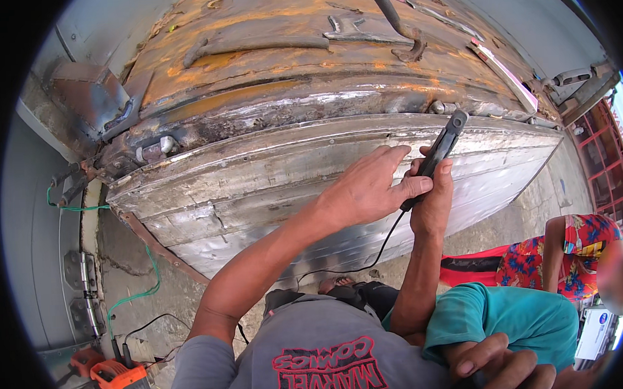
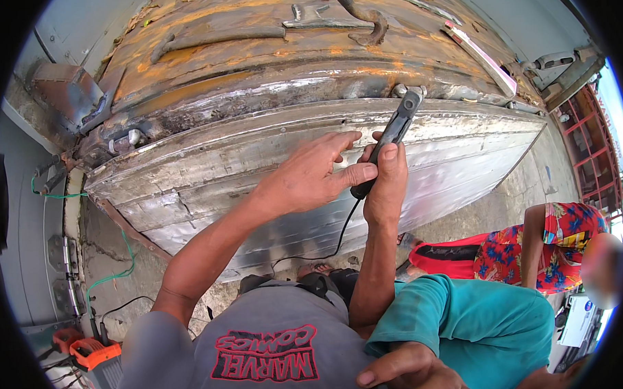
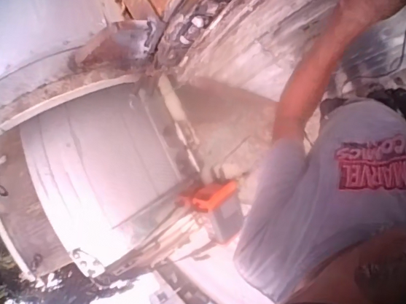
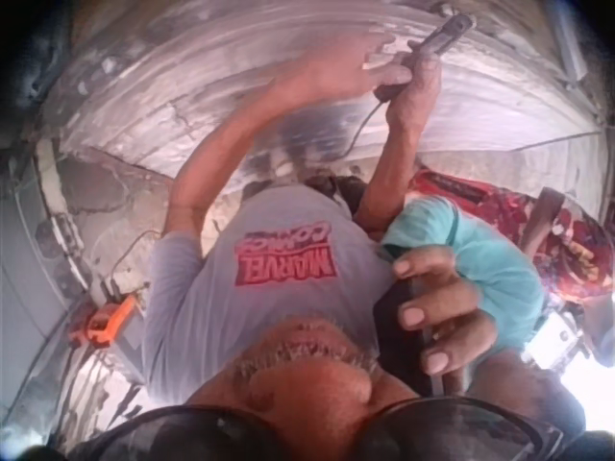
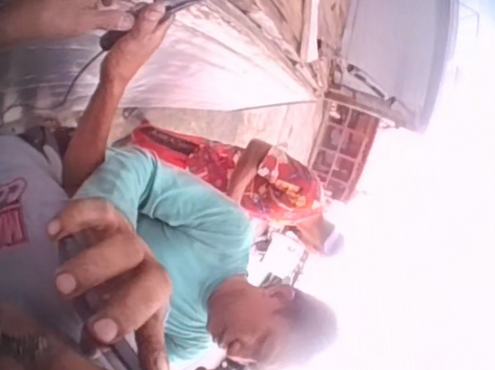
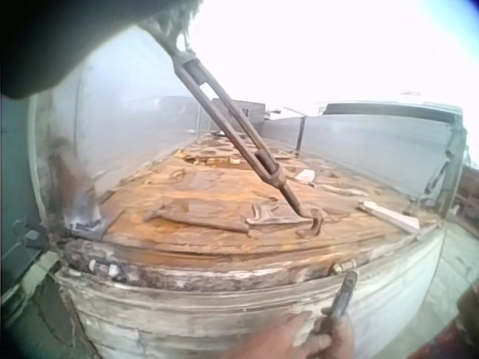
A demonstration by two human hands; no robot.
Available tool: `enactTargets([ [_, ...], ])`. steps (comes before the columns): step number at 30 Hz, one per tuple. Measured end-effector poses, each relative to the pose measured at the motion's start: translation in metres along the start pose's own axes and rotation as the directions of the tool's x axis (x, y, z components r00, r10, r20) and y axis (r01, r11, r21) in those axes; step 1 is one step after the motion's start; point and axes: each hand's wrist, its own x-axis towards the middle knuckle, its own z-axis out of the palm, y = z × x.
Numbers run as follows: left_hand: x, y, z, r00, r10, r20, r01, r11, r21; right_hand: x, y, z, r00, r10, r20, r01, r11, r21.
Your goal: The person uses a welding torch to join metal components on a vehicle frame. They hold the torch with their right hand and guide it along the seam, creating bright sparks and molten metal.
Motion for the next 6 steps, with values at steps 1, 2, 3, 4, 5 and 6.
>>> enactTargets([
  [1,0.003,-0.005,0.009,0.999,-0.026,0.021,0.026,1.0,-0.001,0.002,-0.001,-0.002,1.0,0.015,0.02,-0.016,0.999,0.038],
  [2,0.012,-0.001,0.007,0.966,-0.099,0.237,0.15,0.967,-0.208,0.003,-0.002,-0.004,0.999,0.029,0.037,-0.032,0.997,0.073],
  [3,0.015,-0.002,0.012,0.967,-0.099,0.236,0.16,0.954,-0.255,0.004,-0.003,-0.007,0.998,0.042,0.055,-0.048,0.993,0.108],
  [4,0.016,-0.004,0.019,0.967,-0.099,0.233,0.169,0.938,-0.302,0.007,-0.003,-0.015,0.994,0.038,0.104,-0.048,0.994,0.1],
  [5,0.018,-0.008,0.027,0.968,-0.098,0.23,0.176,0.92,-0.351,0.01,-0.003,-0.019,0.992,0.023,0.123,-0.037,0.993,0.112],
  [6,0.024,-0.012,0.036,0.973,-0.093,0.212,0.168,0.916,-0.366,0.011,-0.004,-0.021,0.99,0.009,0.142,-0.027,0.992,0.124],
])
